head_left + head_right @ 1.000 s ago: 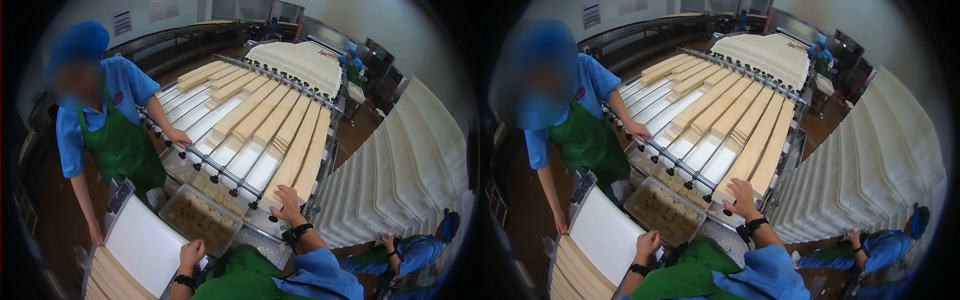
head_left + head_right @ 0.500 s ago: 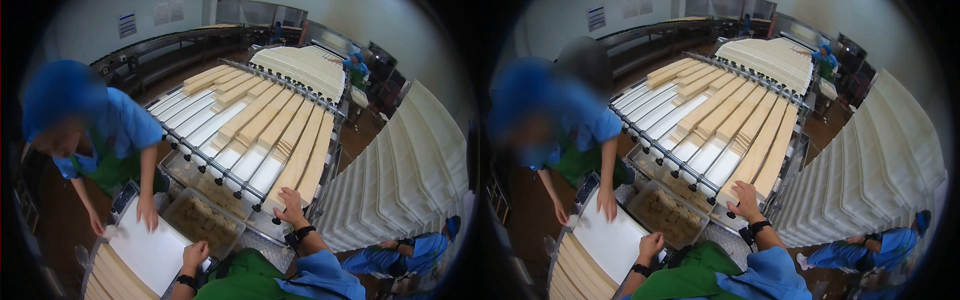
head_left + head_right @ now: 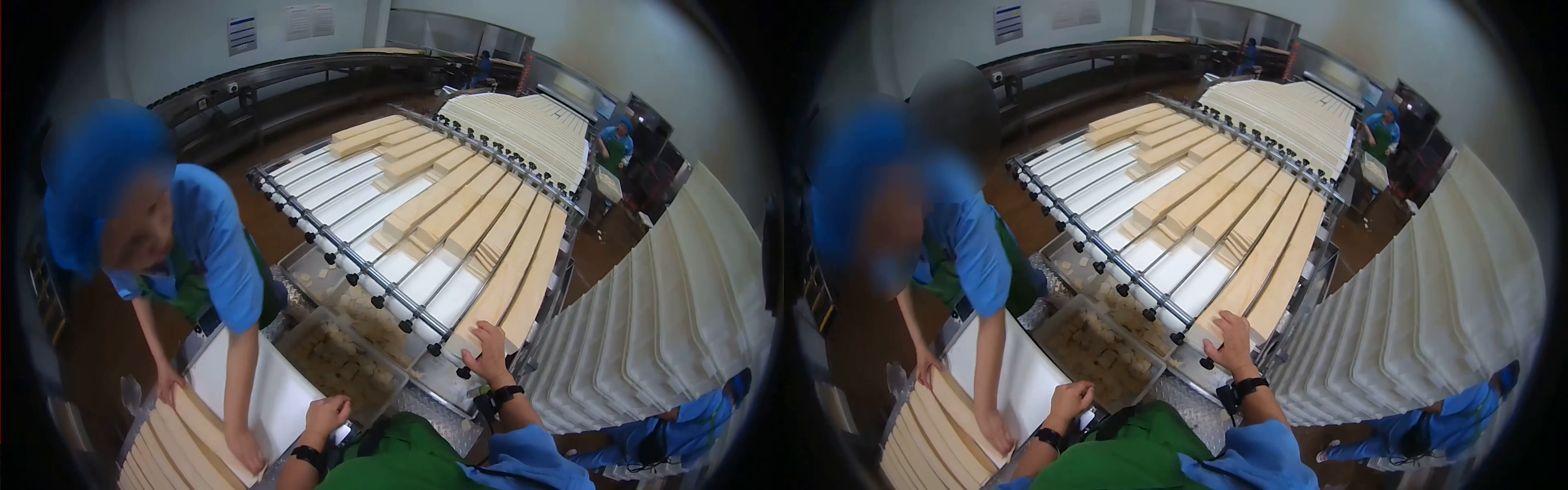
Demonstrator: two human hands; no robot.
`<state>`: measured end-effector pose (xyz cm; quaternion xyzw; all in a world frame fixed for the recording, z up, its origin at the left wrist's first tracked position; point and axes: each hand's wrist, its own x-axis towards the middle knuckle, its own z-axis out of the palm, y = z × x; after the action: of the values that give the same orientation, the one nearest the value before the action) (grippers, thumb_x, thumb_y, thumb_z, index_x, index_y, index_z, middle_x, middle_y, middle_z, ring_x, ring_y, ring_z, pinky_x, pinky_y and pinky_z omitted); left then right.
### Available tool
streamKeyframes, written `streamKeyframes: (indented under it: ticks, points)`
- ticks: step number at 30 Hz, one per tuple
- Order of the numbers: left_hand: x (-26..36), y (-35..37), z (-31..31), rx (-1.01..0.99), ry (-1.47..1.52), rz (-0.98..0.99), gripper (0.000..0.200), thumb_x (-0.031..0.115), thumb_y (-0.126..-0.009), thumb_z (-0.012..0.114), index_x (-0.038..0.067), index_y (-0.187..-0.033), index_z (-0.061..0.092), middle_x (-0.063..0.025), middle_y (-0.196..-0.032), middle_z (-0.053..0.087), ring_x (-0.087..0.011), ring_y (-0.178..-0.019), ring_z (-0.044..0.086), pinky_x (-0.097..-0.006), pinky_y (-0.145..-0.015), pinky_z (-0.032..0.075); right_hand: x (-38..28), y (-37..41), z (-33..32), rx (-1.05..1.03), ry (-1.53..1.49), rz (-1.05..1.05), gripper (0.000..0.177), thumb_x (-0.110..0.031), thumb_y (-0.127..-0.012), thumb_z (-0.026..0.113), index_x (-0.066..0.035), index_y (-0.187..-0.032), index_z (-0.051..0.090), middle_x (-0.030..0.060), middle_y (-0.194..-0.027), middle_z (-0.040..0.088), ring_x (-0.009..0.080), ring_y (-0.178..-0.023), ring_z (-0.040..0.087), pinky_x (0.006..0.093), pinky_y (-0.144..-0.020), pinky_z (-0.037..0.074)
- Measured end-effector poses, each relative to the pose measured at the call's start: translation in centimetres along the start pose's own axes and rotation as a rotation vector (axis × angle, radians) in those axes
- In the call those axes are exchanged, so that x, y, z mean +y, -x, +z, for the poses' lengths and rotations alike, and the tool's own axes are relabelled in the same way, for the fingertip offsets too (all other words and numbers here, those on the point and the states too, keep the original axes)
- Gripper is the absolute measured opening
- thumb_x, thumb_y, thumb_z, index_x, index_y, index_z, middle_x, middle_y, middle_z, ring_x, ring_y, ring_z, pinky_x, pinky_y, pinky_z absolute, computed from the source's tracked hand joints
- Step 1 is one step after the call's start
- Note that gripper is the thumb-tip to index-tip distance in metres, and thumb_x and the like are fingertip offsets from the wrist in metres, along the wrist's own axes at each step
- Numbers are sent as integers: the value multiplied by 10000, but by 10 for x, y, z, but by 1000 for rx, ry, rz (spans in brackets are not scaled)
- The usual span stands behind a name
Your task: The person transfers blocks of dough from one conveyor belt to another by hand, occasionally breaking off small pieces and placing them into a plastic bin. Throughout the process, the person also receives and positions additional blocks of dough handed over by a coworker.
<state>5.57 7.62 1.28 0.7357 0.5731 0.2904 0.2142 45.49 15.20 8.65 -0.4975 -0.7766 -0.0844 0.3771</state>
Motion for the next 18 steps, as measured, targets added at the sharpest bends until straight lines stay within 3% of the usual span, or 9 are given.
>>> streamKeyframes:
  ticks: [4, 6, 10, 11, 14, 16, 18]
  points:
    - [-6, 0, 3, -14, -11, -31, 170, 296, -828, 603, 154, -782, 683, -80, -691, 668, -301, -633, 653, -403, -599, 536, 3, 6, 3, -9, -18, 10, 550, -215, -634, 745, -65, -1121, 538, 181, -1170, 551, 355, -1067, 517, 478, -916, 387]
    - [-10, 2, 6, -91, -126, -21, 222, 337, -845, 580, 142, -758, 643, -83, -699, 663, -315, -640, 644, -431, -594, 524, 4, 7, 8, -6, -5, 55, 529, -197, -651, 728, -60, -1123, 535, 194, -1187, 538, 370, -1084, 503, 485, -930, 380]
    - [-7, -1, 3, -165, -79, -42, 265, 359, -877, 532, 126, -767, 594, -107, -738, 655, -343, -669, 632, -474, -597, 504, 10, 16, 14, -14, -69, 76, 503, -118, -701, 649, -29, -1169, 486, 217, -1241, 490, 390, -1165, 455, 481, -1018, 340]
    - [-10, 0, 7, -151, -71, -20, 263, 354, -877, 527, 123, -771, 595, -111, -738, 655, -344, -670, 631, -474, -603, 503, 18, 21, 18, -31, -80, 76, 528, -144, -711, 654, -41, -1198, 477, 231, -1259, 476, 416, -1173, 441, 514, -1017, 325]
    - [-10, -1, 3, -152, -23, -12, 269, 344, -891, 531, 115, -761, 584, -121, -727, 636, -350, -680, 620, -464, -609, 496, 34, 29, 25, -47, -52, 16, 521, -137, -775, 619, 19, -1239, 441, 262, -1285, 445, 438, -1206, 412, 525, -1040, 306]
    - [-15, -1, 8, -124, -4, -1, 280, 330, -889, 527, 94, -745, 572, -136, -730, 635, -368, -683, 609, -481, -618, 484, 16, 20, 15, -161, 31, 135, 583, -448, -908, 558, 21, -1253, 530, 243, -1343, 467, 416, -1290, 375, 529, -1093, 285]
    - [-16, 0, 7, -116, -1, -36, 282, 321, -886, 525, 84, -739, 566, -140, -735, 636, -373, -689, 606, -485, -622, 481, 8, 16, 12, -183, 26, 139, 572, -435, -907, 555, 32, -1236, 534, 259, -1339, 464, 417, -1282, 382, 533, -1086, 290]
